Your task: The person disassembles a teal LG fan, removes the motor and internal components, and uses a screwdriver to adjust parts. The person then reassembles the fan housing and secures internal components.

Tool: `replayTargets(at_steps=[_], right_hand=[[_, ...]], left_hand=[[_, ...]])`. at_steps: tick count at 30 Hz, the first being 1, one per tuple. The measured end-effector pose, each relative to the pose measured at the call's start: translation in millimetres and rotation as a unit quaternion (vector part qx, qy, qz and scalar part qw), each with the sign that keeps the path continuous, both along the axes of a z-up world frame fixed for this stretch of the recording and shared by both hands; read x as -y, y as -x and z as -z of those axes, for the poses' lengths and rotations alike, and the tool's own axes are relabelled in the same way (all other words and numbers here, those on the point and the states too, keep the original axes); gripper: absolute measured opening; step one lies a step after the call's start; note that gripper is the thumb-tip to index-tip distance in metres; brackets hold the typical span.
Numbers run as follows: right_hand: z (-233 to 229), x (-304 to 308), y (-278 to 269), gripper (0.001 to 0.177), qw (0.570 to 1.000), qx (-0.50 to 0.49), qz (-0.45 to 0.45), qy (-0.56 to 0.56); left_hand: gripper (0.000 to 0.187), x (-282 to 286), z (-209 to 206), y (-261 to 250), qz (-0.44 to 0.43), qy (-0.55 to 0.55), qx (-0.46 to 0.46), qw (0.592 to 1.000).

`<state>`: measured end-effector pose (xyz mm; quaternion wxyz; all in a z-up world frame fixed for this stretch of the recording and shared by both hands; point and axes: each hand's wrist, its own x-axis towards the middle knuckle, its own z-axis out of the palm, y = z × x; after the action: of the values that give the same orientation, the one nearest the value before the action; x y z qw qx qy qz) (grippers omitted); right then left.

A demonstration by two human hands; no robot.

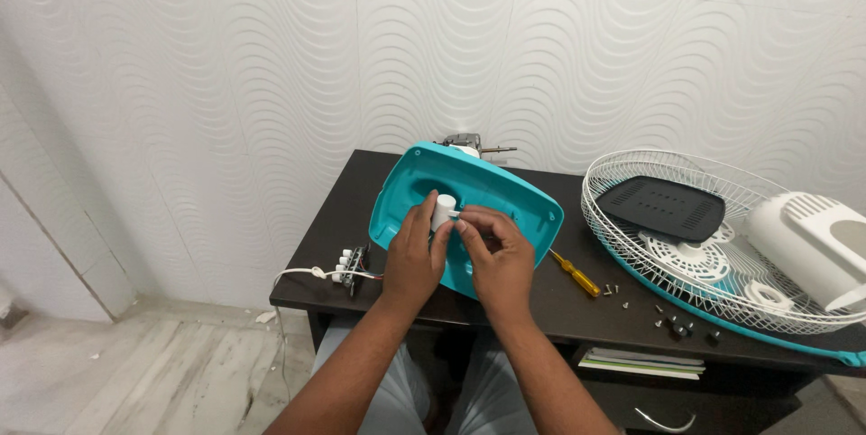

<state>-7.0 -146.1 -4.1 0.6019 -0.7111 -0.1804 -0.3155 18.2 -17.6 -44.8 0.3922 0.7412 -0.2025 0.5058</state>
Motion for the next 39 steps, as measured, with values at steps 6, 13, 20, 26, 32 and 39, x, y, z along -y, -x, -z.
replayTargets(at_steps=[6,13,20,26,32,39], right_hand=[[0.6,0.1,0.1,0.018,0.997,-0.065,-0.016,-0.027],[3.5,-3.2,-9.6,0.018,0.997,-0.063,-0.018,-0.050],[6.1,-3.2,-14.1,0.019,0.999,-0.028,-0.006,-0.046],[9.1,-3.5,-11.6,0.016,0.999,-0.010,0.005,-0.042],[10.6,-0.7,-12.3,0.015,0.999,-0.003,0.001,-0.037],[11.5,1.7,-12.4,0.017,0.996,-0.048,-0.018,-0.067]], left_hand=[[0.047,-0.2,-0.2,1.5,-0.005,0.008,-0.003,1.000],[0.046,-0.5,-0.7,1.8,0.010,0.012,-0.016,1.000],[0.045,-1.3,-9.1,5.2,0.004,-0.008,-0.011,1.000],[0.036,-9.0,-35.0,14.6,-0.002,-0.044,0.047,0.998],[0.027,-22.4,-89.5,13.4,-0.052,-0.124,0.108,0.985],[0.056,-42.2,-147.5,-11.8,-0.064,-0.162,-0.141,0.975]])
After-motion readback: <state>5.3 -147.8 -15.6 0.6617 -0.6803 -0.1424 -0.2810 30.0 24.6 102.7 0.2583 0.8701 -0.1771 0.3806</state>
